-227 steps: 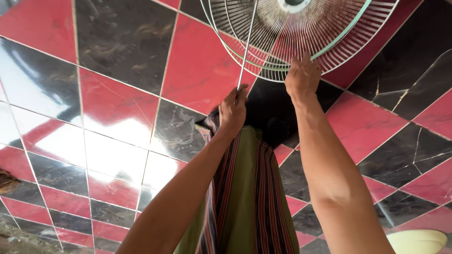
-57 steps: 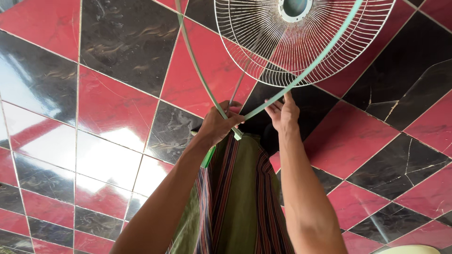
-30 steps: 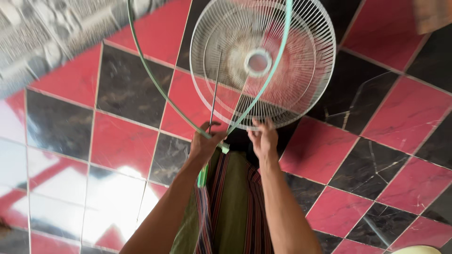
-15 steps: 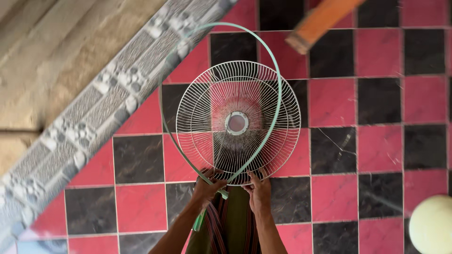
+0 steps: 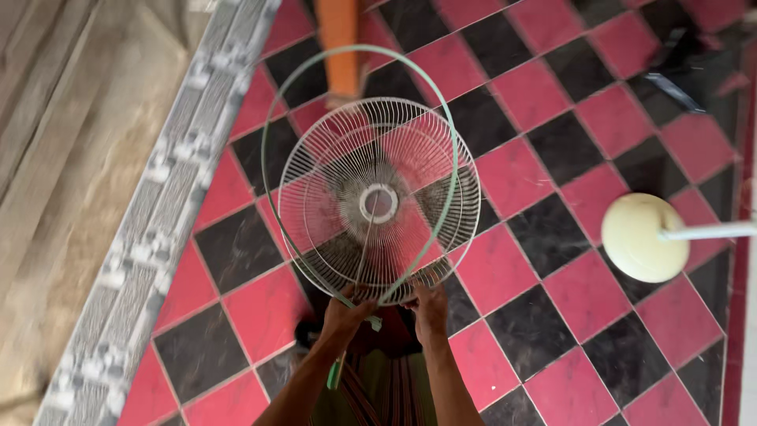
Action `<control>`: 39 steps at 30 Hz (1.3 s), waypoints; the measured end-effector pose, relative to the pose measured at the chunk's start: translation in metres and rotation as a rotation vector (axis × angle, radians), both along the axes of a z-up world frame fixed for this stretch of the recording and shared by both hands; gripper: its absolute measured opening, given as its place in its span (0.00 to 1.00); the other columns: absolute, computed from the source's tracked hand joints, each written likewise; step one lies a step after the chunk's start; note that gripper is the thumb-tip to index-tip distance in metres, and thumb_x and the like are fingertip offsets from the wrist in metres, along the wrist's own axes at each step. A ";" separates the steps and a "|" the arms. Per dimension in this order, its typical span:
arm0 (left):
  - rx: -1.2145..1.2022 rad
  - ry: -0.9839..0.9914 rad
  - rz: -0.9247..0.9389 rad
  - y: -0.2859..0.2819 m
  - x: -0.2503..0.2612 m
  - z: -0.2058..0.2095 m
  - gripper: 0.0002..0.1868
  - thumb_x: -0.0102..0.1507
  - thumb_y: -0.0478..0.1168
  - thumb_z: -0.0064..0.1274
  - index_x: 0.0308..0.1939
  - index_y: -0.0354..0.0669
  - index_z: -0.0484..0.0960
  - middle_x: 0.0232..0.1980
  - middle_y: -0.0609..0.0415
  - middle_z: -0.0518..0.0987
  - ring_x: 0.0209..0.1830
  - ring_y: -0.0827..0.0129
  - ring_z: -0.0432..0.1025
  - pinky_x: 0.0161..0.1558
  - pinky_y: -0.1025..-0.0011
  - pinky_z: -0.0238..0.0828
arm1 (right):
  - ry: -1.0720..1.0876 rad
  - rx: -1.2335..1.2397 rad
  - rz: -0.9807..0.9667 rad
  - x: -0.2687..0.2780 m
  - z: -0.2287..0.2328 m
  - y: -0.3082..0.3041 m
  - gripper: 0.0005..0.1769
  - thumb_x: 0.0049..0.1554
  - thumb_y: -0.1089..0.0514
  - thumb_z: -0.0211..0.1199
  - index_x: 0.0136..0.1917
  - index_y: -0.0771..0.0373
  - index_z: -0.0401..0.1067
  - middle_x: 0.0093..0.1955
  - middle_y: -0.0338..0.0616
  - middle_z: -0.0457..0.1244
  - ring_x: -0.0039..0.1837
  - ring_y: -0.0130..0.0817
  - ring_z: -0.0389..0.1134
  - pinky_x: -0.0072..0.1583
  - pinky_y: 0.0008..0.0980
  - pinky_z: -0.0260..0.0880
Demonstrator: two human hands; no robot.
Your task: The person uses a screwdriver to unscrew and remove the front grille of a black pedestal fan, then moves to a second light-green fan to remove its front grille as well. The person handles the fans and screwdriver throughout the process.
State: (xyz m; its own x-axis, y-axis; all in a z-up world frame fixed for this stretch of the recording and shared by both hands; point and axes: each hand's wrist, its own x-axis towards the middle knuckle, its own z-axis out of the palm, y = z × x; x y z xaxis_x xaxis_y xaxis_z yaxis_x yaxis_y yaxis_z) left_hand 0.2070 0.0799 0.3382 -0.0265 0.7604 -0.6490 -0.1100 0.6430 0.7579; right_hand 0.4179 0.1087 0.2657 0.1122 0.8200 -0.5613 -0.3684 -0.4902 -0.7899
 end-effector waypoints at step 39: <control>0.151 -0.076 -0.844 0.106 0.512 0.173 0.12 0.62 0.41 0.59 0.36 0.32 0.84 0.27 0.54 0.80 0.26 0.71 0.72 0.31 0.68 0.69 | -0.536 -0.534 -0.387 0.511 0.284 -0.054 0.37 0.58 0.32 0.60 0.39 0.72 0.80 0.28 0.54 0.69 0.28 0.37 0.71 0.31 0.34 0.71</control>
